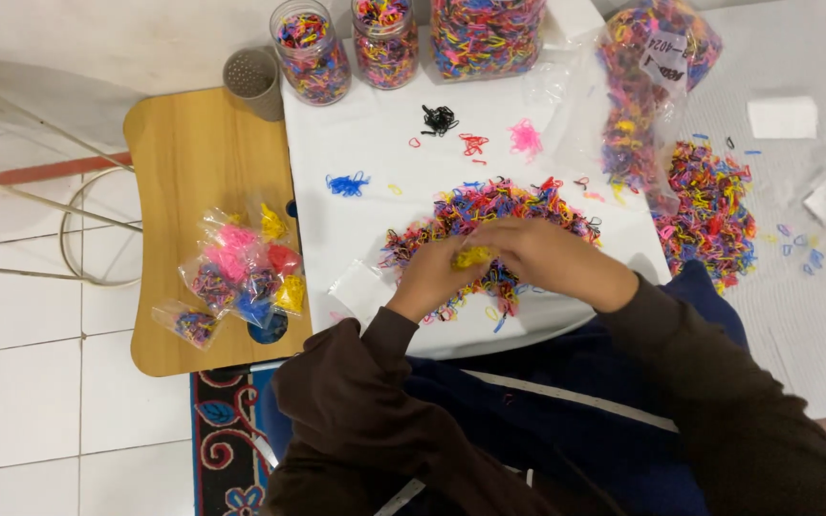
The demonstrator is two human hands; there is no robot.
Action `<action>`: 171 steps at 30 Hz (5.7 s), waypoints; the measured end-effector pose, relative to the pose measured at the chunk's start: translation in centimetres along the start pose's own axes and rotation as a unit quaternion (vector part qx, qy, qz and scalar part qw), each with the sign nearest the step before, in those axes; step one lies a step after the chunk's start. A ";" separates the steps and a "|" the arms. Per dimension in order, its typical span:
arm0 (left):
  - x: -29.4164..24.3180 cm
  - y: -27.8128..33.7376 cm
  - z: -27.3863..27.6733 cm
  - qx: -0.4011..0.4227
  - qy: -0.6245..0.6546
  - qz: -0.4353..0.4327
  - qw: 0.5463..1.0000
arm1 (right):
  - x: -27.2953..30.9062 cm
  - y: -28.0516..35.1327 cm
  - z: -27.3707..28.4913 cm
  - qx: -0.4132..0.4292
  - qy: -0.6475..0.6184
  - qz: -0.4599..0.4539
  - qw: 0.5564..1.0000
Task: The person sorts colorful rubber bands from a large pile on a white table into small clear plastic bags by color. They pick yellow bands and place them into a bag, then continue sorting other colors from the mixed pile.
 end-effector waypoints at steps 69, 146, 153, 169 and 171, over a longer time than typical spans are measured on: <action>-0.4 7.7 -1.5 -0.175 0.048 0.106 0.978 | -31.9 10.6 -6.6 -0.083 0.162 -0.287 0.941; 1.3 4.8 -3.7 -0.171 0.008 0.079 0.982 | -18.3 7.0 -5.0 -0.194 -0.647 -0.183 0.714; 0.5 4.7 -3.5 -0.152 -0.023 0.078 0.985 | -19.0 6.7 -5.5 -0.200 -0.627 -0.192 0.728; 0.5 4.4 -4.0 -0.131 -0.058 0.092 0.985 | -19.4 6.5 -6.0 -0.207 -0.564 -0.221 0.768; 0.3 4.6 -3.9 -0.134 -0.042 0.096 0.985 | -19.6 6.3 -5.8 -0.226 -0.531 -0.197 0.793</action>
Point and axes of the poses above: each hand's wrist, its own y-axis away from the middle knuckle, its own z-axis out of the back of the hand, x = y × z, the point moved 9 cm from there along -y, towards the middle knuckle, and after that the axes turned 1 degree about z, right-handed, at the moved point
